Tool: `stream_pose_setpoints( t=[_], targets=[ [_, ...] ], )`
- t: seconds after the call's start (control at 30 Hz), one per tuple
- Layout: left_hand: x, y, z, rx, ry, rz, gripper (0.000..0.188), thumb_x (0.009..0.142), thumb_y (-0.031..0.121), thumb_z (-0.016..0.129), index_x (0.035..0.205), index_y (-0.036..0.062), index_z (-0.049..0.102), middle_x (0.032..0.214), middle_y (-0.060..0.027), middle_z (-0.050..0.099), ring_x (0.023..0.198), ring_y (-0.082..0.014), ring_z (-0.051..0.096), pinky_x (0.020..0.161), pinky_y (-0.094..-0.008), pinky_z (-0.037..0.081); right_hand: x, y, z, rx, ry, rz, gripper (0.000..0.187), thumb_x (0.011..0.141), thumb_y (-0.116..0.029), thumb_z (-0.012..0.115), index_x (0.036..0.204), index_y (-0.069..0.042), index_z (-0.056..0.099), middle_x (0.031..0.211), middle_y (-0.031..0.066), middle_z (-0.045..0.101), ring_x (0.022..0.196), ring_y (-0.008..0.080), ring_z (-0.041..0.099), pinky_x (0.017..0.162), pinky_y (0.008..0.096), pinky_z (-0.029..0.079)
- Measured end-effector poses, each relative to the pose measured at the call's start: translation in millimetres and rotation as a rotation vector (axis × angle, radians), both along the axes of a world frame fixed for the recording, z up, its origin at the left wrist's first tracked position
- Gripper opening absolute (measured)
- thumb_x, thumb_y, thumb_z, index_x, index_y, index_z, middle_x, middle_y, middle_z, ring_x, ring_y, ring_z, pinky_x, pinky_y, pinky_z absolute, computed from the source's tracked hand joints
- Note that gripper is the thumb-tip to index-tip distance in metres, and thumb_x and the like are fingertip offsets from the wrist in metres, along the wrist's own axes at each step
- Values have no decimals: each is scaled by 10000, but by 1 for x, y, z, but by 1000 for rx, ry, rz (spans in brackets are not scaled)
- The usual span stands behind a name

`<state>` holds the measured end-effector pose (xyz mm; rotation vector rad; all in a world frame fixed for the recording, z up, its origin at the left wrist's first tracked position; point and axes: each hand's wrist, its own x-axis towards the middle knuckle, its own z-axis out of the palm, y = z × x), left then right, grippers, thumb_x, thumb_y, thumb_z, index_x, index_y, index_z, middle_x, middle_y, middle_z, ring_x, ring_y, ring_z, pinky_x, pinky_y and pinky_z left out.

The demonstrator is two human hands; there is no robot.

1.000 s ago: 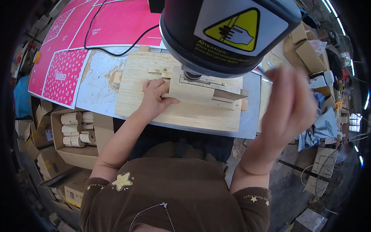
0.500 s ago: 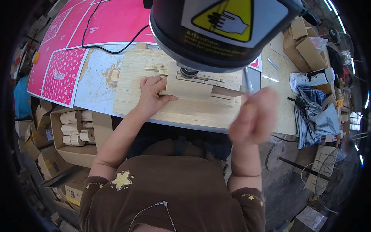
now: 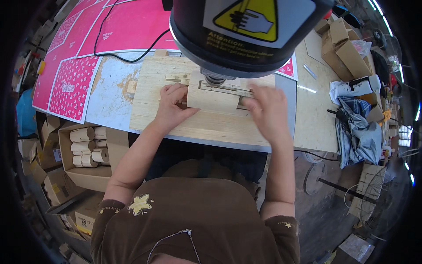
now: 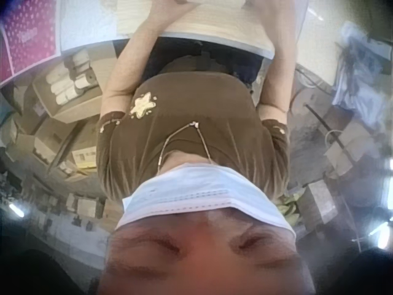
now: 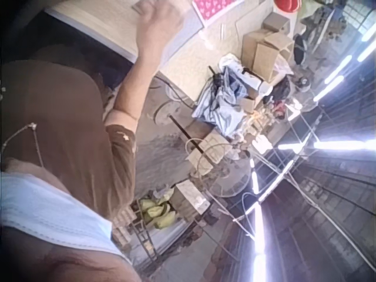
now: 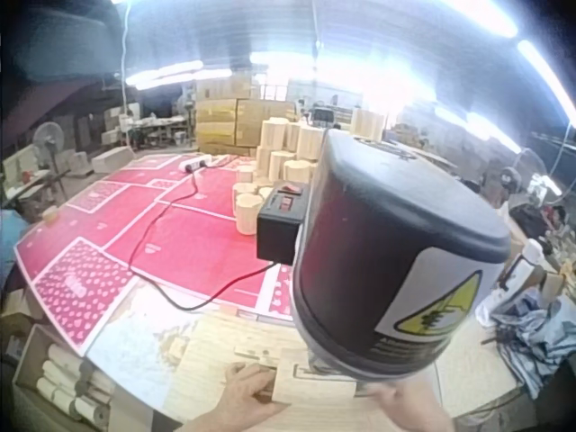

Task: Using a drill press to create holes or slots in small cylindrical wooden components.

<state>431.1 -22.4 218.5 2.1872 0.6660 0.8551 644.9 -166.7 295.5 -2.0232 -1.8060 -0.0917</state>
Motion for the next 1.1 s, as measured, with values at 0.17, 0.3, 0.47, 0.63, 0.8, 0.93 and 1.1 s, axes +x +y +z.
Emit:
stream_pose_setpoints(
  t=[0.17,0.3,0.47,0.63,0.8,0.93,1.1],
  targets=[
    [-53,15,15,58,21,-16,344,586,107,746,903,68,618,864,-45,575,862,-198,538,804,-330,391,-12,-8,-15,19,-77,-126,303,693,-157,684,952,-62,560,851,77,539,832,274,500,834,396,346],
    [-101,18,35,-386,-114,37,267,623,54,742,858,26,617,757,-15,584,689,-98,537,616,-236,417,-17,-12,-11,35,-55,-92,289,668,-152,701,910,-63,571,836,71,539,815,267,498,802,396,351],
    [-93,15,61,-979,-180,301,269,701,216,745,654,3,588,601,-4,550,517,-32,449,470,-174,346,-26,-20,-11,18,53,-120,296,666,-128,703,922,-52,574,831,70,544,799,266,491,722,378,381],
    [-76,0,54,-875,-3,305,353,701,303,746,600,14,572,553,3,522,489,-35,431,442,-189,326,-32,-22,-8,35,83,-85,305,654,-100,710,924,-50,575,831,72,544,789,273,484,687,369,396],
    [-42,-18,24,-815,-41,89,372,683,291,775,775,-20,592,618,-8,552,577,-70,500,516,-208,407,-32,-22,-8,17,52,-74,302,652,-94,708,918,-51,573,836,76,548,794,282,489,687,373,396],
    [-20,-37,26,-588,-55,-35,433,628,221,804,907,-20,577,696,-47,559,636,-125,542,568,-240,448,-31,-19,-9,27,36,-115,309,644,-82,707,920,-53,572,845,79,554,798,288,495,688,379,401],
    [-22,-29,8,-218,-72,-69,635,529,95,815,1102,35,548,883,-95,556,822,-258,575,702,-311,480,-22,-12,-13,79,58,-118,323,634,-63,711,929,-51,580,852,89,563,792,291,500,695,385,405]
  ],
)
